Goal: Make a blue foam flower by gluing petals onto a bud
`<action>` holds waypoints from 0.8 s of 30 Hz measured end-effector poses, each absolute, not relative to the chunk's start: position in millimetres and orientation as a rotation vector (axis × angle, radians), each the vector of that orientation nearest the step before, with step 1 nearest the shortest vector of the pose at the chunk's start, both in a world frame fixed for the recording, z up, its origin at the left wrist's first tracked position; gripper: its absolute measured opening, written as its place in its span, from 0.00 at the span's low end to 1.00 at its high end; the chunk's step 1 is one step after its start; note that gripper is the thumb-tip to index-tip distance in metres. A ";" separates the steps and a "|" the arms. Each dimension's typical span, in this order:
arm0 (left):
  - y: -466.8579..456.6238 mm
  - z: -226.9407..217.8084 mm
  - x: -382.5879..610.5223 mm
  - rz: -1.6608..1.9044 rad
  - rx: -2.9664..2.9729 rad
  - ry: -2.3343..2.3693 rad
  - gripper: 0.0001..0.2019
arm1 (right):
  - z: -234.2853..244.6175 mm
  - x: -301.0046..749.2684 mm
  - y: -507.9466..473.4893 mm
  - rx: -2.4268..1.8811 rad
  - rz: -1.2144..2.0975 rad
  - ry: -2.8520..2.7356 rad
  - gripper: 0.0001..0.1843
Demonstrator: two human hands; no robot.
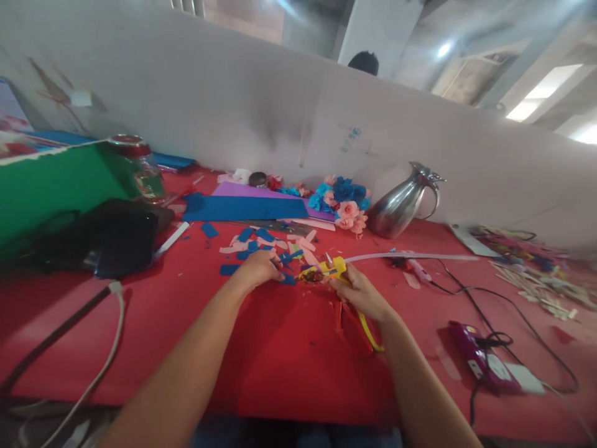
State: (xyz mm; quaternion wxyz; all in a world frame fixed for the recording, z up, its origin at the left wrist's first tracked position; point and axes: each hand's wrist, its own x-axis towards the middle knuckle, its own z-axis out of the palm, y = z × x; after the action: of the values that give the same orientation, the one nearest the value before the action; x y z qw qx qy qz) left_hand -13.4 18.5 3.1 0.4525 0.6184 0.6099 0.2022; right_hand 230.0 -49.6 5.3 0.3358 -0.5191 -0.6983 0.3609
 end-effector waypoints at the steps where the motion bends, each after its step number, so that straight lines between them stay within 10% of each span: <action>1: 18.2 3.5 -13.4 0.502 1.514 1.499 0.10 | 6.2 229.3 -49.7 -1.369 0.934 -1.832 0.16; 24: 18.2 3.0 -13.2 0.525 1.515 1.461 0.11 | -0.4 224.0 -47.3 -1.479 0.798 -1.809 0.15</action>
State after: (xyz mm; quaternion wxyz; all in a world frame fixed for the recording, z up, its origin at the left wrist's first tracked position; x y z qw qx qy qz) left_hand -13.2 18.2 3.0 0.4669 0.6176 0.5956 0.2141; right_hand 224.0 -47.3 -0.4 0.3298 -0.5655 -0.6917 0.3050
